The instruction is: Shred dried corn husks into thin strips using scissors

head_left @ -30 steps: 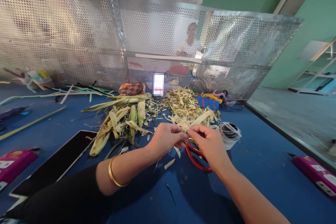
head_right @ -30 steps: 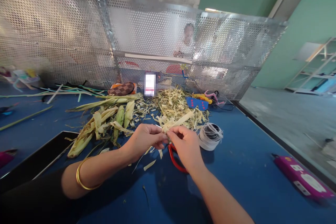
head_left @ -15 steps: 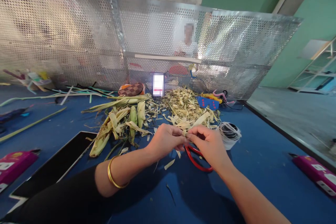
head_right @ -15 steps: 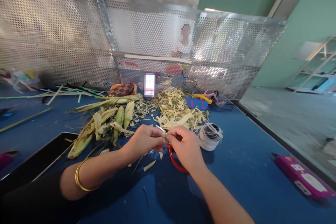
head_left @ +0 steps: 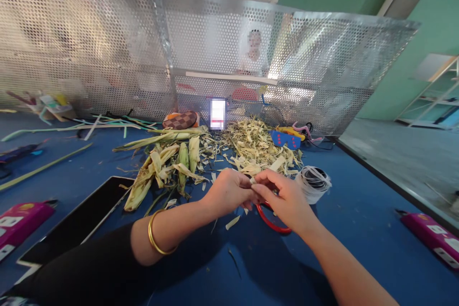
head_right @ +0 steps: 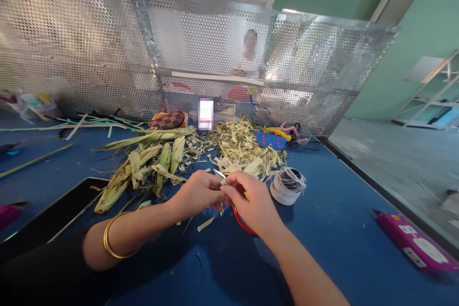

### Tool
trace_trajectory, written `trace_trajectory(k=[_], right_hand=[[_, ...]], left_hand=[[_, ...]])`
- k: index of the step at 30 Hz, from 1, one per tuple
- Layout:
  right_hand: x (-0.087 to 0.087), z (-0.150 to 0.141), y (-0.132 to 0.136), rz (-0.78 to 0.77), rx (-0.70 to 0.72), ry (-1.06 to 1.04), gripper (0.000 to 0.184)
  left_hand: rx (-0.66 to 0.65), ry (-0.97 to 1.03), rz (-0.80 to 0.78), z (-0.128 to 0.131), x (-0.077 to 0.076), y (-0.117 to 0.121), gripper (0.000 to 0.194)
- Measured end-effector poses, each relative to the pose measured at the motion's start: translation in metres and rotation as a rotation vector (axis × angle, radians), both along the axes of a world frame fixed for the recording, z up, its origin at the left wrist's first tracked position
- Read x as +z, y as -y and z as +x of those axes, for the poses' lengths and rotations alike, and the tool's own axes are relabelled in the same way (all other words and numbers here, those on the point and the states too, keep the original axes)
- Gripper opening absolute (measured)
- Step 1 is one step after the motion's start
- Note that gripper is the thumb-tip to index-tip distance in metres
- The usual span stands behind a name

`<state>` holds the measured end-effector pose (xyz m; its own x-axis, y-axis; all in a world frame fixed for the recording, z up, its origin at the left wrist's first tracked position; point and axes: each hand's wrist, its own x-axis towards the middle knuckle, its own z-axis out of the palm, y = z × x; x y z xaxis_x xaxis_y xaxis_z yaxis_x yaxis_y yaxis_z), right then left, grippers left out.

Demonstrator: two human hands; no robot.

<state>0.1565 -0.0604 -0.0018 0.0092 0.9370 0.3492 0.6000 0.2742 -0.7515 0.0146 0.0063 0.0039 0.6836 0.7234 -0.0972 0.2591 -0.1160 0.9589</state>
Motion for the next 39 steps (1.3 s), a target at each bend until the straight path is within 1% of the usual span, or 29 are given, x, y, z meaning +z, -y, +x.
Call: trace_trajectory(k=[4,8,10,12,15,17,22,24,27,29,30,32,34,35,37,39], right_hand=[[-0.003,-0.003,0.000,0.049,-0.044,0.126,0.014],[-0.002,-0.004,0.000,0.151,-0.116,0.087,0.011],[0.001,-0.004,0.000,0.162,-0.141,0.030,0.015],[0.004,-0.004,0.000,0.108,-0.135,-0.061,0.022],[0.009,-0.004,-0.001,0.007,-0.065,-0.264,0.025],[0.010,-0.004,-0.002,-0.006,-0.022,-0.402,0.024],[0.007,0.001,-0.006,0.083,-0.043,-0.664,0.021],[0.004,0.002,-0.009,0.117,-0.049,-0.709,0.019],[0.001,0.000,-0.011,0.147,-0.030,-0.716,0.017],[0.000,0.001,-0.012,0.155,-0.011,-0.656,0.018],[0.000,0.003,-0.012,0.159,-0.021,-0.591,0.017],[0.001,0.009,-0.010,0.186,-0.091,-0.392,0.018],[0.004,0.017,-0.008,0.254,-0.176,-0.132,0.024],[0.005,0.021,-0.007,0.300,-0.160,0.010,0.024],[0.007,0.026,-0.005,0.388,-0.075,0.300,0.018],[0.007,0.026,-0.006,0.445,-0.003,0.499,0.020]], left_hand=[[-0.021,-0.100,0.034,0.001,0.001,0.003,0.017],[-0.057,-0.113,0.018,0.002,0.001,0.005,0.014],[-0.076,-0.124,0.009,0.002,0.002,0.006,0.012],[-0.093,-0.138,0.007,0.001,0.003,0.006,0.011],[-0.138,-0.131,-0.024,0.001,0.003,0.005,0.012],[-0.179,-0.129,-0.056,0.001,0.002,0.005,0.013],[-0.272,-0.130,-0.142,0.001,-0.003,0.004,0.010],[-0.289,-0.109,-0.147,0.000,-0.004,0.003,0.012],[-0.315,-0.083,-0.134,-0.001,-0.004,0.004,0.017],[-0.326,-0.075,-0.141,-0.002,-0.001,0.005,0.020],[-0.317,-0.072,-0.149,-0.003,0.002,0.006,0.020],[-0.260,-0.059,-0.180,-0.004,0.008,0.007,0.019],[-0.183,-0.035,-0.212,-0.006,0.014,0.008,0.020],[-0.149,-0.016,-0.226,-0.007,0.017,0.007,0.021],[-0.096,0.024,-0.252,-0.011,0.019,0.005,0.023],[-0.068,0.058,-0.285,-0.014,0.018,0.004,0.023]])
